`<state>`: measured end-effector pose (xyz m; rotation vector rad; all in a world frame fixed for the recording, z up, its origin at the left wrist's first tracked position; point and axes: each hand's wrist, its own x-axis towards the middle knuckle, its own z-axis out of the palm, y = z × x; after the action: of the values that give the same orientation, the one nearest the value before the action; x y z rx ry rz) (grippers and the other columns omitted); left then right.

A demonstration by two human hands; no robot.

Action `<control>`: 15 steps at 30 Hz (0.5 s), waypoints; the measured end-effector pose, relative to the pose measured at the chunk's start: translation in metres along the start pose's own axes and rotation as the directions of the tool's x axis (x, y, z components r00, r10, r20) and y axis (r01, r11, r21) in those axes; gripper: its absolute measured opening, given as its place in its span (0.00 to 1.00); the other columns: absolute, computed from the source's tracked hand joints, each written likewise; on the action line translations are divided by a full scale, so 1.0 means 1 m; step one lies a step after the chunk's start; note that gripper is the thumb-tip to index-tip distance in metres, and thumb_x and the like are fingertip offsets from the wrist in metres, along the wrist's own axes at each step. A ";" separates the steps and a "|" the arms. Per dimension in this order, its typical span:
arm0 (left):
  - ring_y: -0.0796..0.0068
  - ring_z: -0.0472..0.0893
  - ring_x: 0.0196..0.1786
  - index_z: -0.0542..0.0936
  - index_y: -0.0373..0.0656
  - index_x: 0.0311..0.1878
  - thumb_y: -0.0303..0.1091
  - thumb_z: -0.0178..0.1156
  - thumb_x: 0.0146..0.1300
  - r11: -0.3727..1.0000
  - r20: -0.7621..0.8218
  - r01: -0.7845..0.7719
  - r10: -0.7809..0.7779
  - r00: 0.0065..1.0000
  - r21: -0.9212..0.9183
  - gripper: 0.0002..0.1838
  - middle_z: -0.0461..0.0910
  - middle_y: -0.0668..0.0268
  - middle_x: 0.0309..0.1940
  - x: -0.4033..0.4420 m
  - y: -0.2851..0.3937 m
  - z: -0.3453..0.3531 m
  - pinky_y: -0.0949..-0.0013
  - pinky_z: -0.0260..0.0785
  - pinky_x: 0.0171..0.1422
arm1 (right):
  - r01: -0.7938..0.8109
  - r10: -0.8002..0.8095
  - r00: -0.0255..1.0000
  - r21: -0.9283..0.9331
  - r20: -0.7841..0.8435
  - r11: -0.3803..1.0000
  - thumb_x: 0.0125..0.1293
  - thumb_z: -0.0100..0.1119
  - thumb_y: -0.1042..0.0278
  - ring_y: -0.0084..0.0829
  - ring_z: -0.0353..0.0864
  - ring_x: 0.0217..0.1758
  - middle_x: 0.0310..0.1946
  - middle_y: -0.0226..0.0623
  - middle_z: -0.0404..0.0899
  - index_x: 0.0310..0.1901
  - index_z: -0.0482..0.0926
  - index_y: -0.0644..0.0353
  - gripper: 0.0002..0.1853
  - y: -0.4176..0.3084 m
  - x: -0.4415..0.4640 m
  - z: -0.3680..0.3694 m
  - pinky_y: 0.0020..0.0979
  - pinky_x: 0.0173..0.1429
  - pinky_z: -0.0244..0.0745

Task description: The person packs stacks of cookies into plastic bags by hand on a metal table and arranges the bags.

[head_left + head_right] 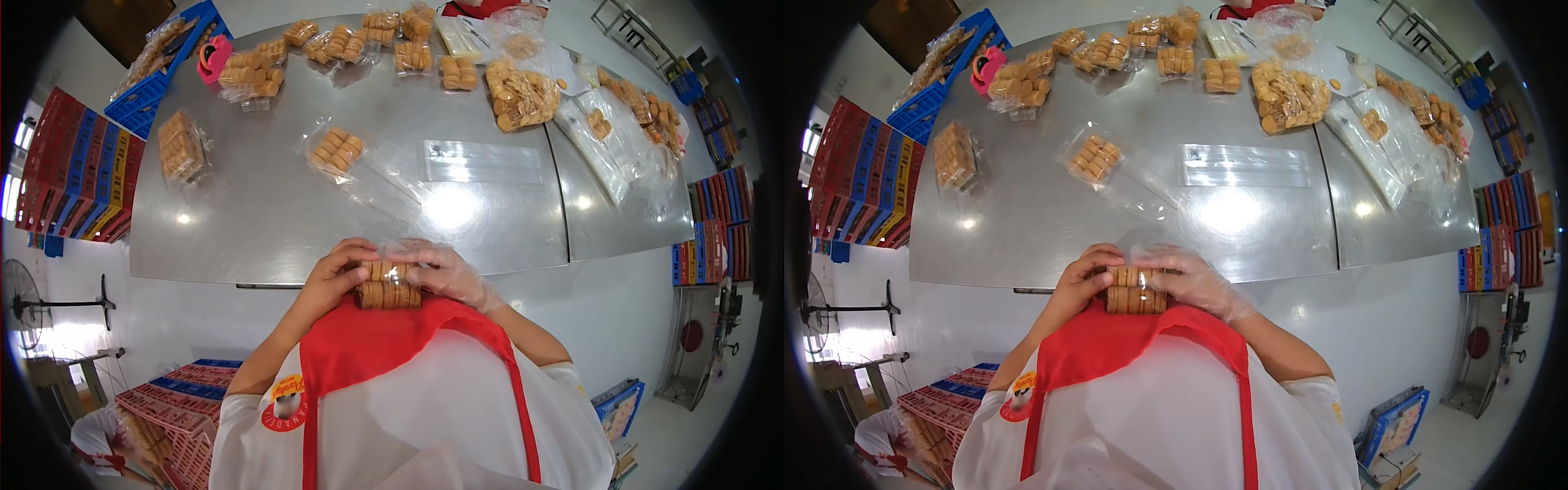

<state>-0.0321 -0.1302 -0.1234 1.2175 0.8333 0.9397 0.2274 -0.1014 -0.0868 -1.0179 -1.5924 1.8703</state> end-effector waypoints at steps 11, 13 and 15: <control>0.70 0.75 0.58 0.82 0.36 0.53 0.30 0.59 0.71 0.975 -0.084 0.198 -0.191 0.978 0.095 0.11 0.75 0.63 0.54 0.040 0.003 0.025 0.69 0.68 0.63 | -0.082 0.155 0.987 -0.748 0.028 0.658 0.56 0.73 0.50 0.58 0.76 0.63 0.60 0.62 0.75 0.79 0.41 0.66 0.61 -0.047 0.017 0.026 0.45 0.68 0.72; 0.68 0.76 0.59 0.82 0.36 0.54 0.30 0.59 0.71 0.948 -0.076 0.159 -0.143 0.987 0.277 0.12 0.75 0.61 0.56 0.048 -0.002 0.030 0.69 0.68 0.65 | -0.109 0.124 0.992 -0.628 -0.021 0.771 0.56 0.72 0.52 0.55 0.77 0.62 0.60 0.60 0.75 0.79 0.43 0.66 0.59 -0.040 0.010 0.020 0.44 0.67 0.73; 0.66 0.77 0.57 0.82 0.37 0.54 0.30 0.60 0.71 0.892 -0.066 0.103 -0.083 0.994 0.441 0.13 0.75 0.59 0.56 0.056 0.004 0.040 0.68 0.68 0.64 | -0.148 0.137 0.989 -0.437 -0.058 0.887 0.57 0.71 0.56 0.52 0.79 0.61 0.61 0.57 0.74 0.79 0.46 0.67 0.56 -0.038 -0.001 0.009 0.40 0.66 0.74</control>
<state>0.0256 -0.0939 -0.1149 1.5350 1.1769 0.7192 0.2173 -0.0998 -0.0494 -1.3746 -2.0289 1.6053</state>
